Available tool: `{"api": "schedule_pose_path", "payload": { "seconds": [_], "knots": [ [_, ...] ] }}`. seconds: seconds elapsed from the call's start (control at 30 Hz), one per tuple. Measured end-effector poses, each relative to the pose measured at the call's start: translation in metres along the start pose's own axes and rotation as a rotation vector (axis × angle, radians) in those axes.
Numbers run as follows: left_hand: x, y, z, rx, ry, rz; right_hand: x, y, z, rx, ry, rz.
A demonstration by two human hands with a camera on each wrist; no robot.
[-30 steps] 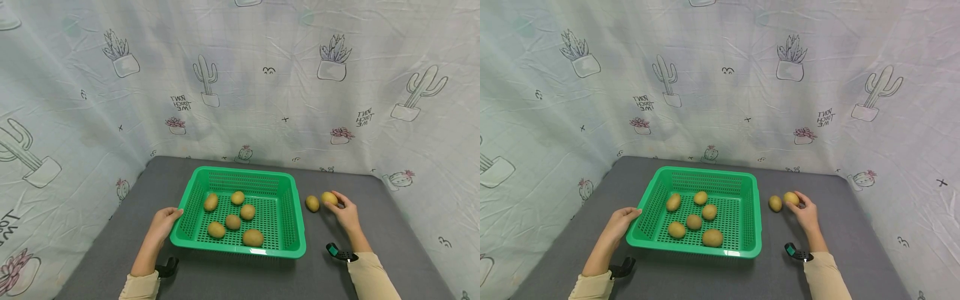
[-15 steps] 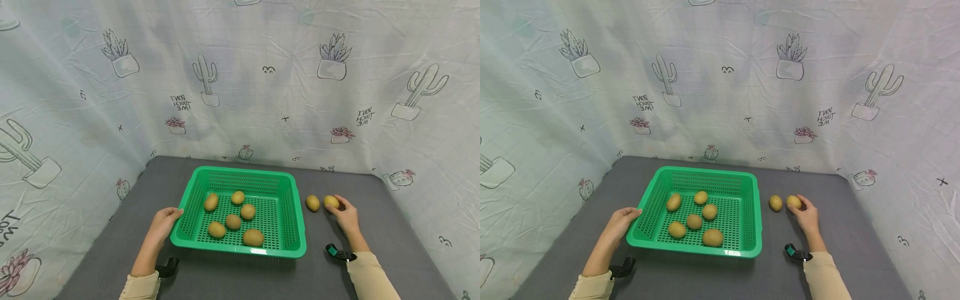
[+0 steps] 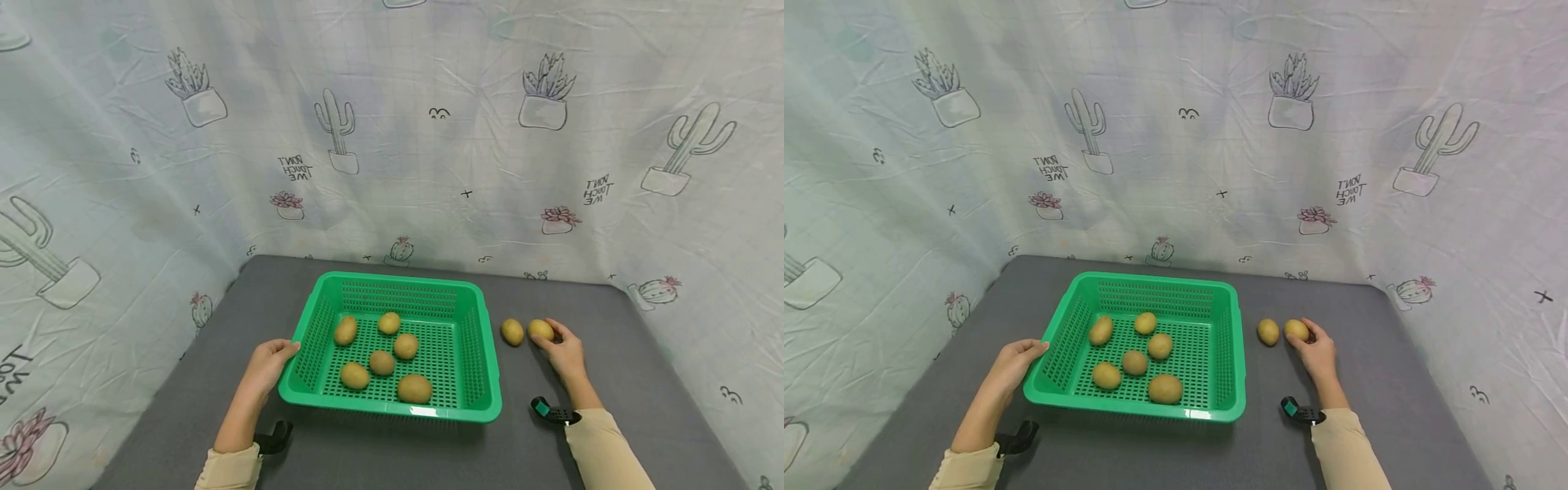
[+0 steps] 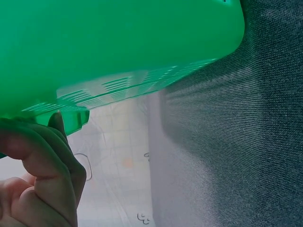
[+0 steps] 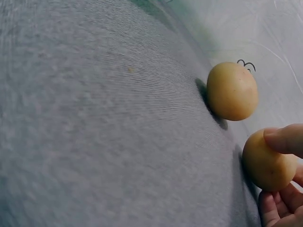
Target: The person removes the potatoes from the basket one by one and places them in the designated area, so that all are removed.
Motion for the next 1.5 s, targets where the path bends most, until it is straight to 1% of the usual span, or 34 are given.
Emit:
{"api": "schedule_pose_path", "payload": {
  "seconds": [0.13,0.27,0.43,0.7,0.9,1.23,1.3,1.5],
  "knots": [
    [0.0,0.0,0.0,0.005,-0.003,-0.003,0.0,0.0,-0.001,-0.044,-0.002,0.011],
    [-0.001,0.0,-0.001,0.003,-0.003,-0.006,0.001,0.001,-0.002,-0.09,-0.025,0.008],
    [-0.002,-0.001,-0.001,0.004,-0.002,-0.013,0.003,0.003,-0.003,-0.122,-0.05,0.01],
    [0.001,-0.001,-0.002,-0.007,-0.015,-0.001,0.002,0.004,-0.007,-0.11,-0.064,-0.039],
    [0.0,-0.001,-0.001,0.012,-0.008,-0.008,0.003,0.005,-0.004,-0.094,-0.085,-0.074],
    [-0.001,0.0,0.0,-0.007,-0.003,-0.006,0.004,0.008,-0.001,-0.03,-0.086,-0.106],
    [-0.001,0.0,0.0,-0.005,-0.002,-0.004,0.002,0.011,0.0,-0.022,-0.072,-0.095],
    [0.0,0.0,0.0,-0.003,-0.002,0.0,-0.008,0.019,-0.002,-0.033,-0.012,-0.079]
  ]
}}
Point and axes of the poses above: each hand's wrist, its own z-axis away from the middle knuckle, its own y-axis out of the back of the hand, x = y × z, the point moved 2 cm from there along -z, towards the middle knuckle, and after that the axes turned 8 degrees about x, right-handed, at the moved point
